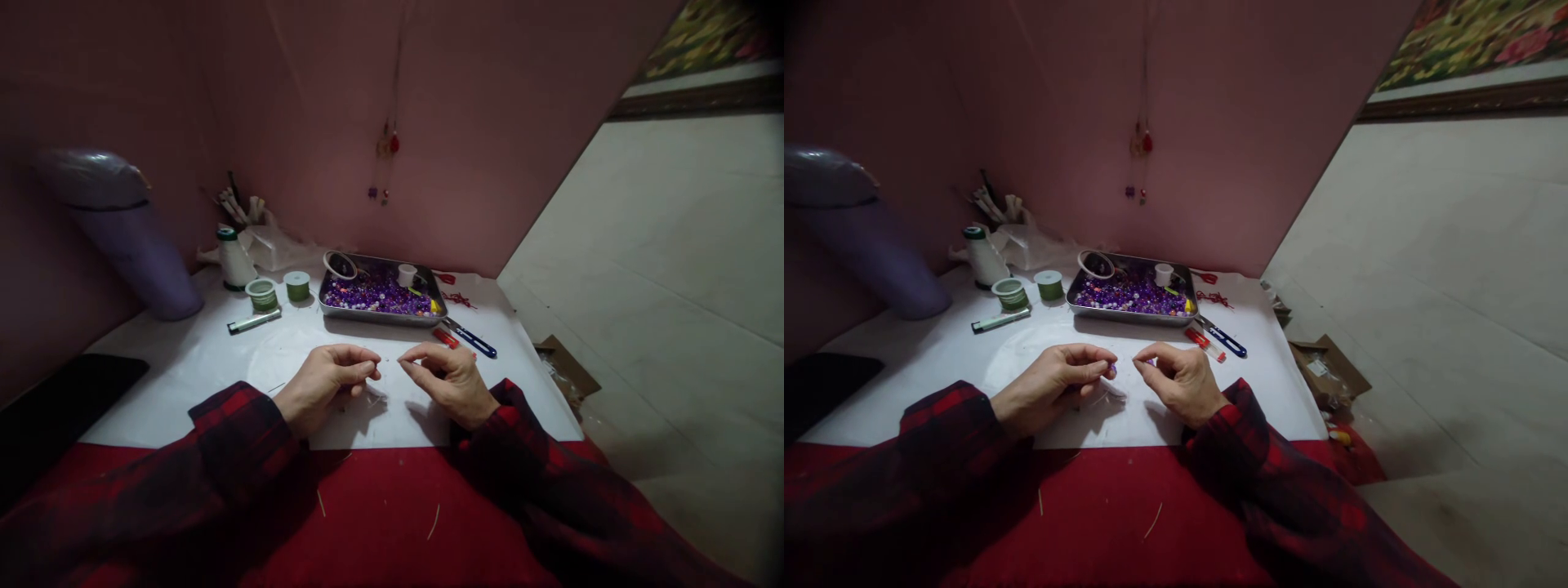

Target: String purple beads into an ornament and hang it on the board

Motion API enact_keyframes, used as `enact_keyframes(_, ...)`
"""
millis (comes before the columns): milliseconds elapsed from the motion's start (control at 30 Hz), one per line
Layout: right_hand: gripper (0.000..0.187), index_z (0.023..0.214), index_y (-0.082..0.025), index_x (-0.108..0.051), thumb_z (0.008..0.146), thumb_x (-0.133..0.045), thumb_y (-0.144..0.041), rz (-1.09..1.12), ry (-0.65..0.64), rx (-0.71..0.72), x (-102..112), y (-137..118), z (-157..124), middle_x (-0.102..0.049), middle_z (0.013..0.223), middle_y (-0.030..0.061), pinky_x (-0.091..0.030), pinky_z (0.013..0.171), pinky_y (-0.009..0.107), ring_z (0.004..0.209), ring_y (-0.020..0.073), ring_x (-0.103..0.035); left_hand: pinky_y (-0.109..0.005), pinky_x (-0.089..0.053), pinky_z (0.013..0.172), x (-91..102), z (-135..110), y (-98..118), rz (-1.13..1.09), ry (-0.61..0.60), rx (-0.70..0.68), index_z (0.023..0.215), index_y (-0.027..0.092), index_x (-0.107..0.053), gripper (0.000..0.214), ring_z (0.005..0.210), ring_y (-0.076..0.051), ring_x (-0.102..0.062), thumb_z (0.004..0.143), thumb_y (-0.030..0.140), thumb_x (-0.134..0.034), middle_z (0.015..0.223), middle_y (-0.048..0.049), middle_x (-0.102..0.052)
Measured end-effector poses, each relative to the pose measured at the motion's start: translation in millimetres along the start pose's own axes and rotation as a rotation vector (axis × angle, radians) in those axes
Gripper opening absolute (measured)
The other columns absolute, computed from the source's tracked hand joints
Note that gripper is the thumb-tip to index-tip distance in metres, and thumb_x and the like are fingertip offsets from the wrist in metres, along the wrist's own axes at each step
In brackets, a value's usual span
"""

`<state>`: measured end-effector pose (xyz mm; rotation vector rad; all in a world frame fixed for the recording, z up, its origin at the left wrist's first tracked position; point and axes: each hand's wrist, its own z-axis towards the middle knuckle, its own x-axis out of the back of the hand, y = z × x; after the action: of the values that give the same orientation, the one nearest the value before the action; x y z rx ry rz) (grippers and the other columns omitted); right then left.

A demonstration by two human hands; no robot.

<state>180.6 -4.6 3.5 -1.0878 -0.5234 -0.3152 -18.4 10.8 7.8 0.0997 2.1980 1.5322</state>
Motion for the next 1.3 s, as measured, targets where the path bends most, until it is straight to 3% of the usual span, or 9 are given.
enact_keyframes(167, 0.015, 0.069, -0.018, -0.058, 0.082, -0.053, -0.025, 0.006, -0.111, -0.023, -1.3, -1.7, 1.5, -0.044, 0.053, -0.0044, -0.027, 0.047, 0.023, 0.047, 0.0079, -0.035, -0.017, -0.029, 0.042, -1.2, -0.3, 0.8, -0.019, 0.035, 0.002, 0.078, 0.011, -0.060, 0.019, 0.044, -0.004, -0.044, 0.063, 0.015, -0.072, 0.071, -0.0038, -0.064)
enact_keyframes(333, 0.014, 0.072, -0.017, -0.055, 0.082, -0.052, -0.025, 0.161, -0.178, -0.138, -6.6, -2.1, 2.6, -0.049, 0.054, -0.0040, -0.031, 0.048, 0.022, 0.048, 0.0078, -0.039, -0.016, -0.031, 0.042, -3.7, -1.8, 2.7, -0.024, 0.049, 0.018, 0.080, 0.010, -0.062, 0.017, 0.045, -0.004, -0.045, 0.065, 0.014, -0.070, 0.072, -0.0043, -0.064)
enact_keyframes(567, 0.007, 0.079, -0.017, -0.060, 0.080, -0.054, -0.021, 0.131, -0.089, -0.128, -8.0, -2.3, 2.0, -0.055, 0.064, -0.0023, -0.032, 0.049, 0.022, 0.051, 0.0075, -0.039, -0.015, -0.029, 0.040, -3.0, -1.9, 2.1, -0.016, 0.041, 0.016, 0.079, 0.010, -0.062, 0.016, 0.046, -0.004, -0.044, 0.067, 0.018, -0.070, 0.073, -0.0041, -0.064)
enact_keyframes(733, 0.009, 0.083, -0.016, -0.058, 0.082, -0.051, -0.022, 0.268, -0.080, -0.178, -10.3, -6.9, 1.0, -0.061, 0.067, 0.0004, -0.038, 0.051, 0.023, 0.054, 0.0094, -0.049, -0.016, -0.027, 0.040, -2.5, -1.3, 1.4, -0.021, 0.040, 0.034, 0.079, 0.011, -0.060, 0.020, 0.046, -0.004, -0.045, 0.065, 0.018, -0.072, 0.074, -0.0041, -0.063)
enact_keyframes(1000, 0.011, 0.078, -0.016, -0.064, 0.080, -0.053, -0.015, -0.113, 0.018, 0.096, -11.4, -11.3, -5.0, -0.059, 0.064, -0.0004, -0.036, 0.055, 0.023, 0.055, 0.0092, -0.047, -0.015, -0.024, 0.038, -2.4, -0.7, 2.2, -0.031, 0.022, 0.051, 0.079, 0.010, -0.060, 0.017, 0.046, -0.003, -0.045, 0.065, 0.014, -0.069, 0.073, -0.0041, -0.062)
enact_keyframes(1300, 0.011, 0.076, -0.016, -0.061, 0.080, -0.051, -0.014, -0.093, -0.014, 0.084, -12.2, -11.2, -6.3, -0.055, 0.062, -0.0024, -0.034, 0.053, 0.022, 0.052, 0.0080, -0.042, -0.015, -0.025, 0.037, -2.5, -1.3, 0.4, -0.043, 0.021, 0.047, 0.077, 0.010, -0.062, 0.014, 0.045, -0.003, -0.044, 0.066, 0.014, -0.069, 0.073, -0.0034, -0.061)
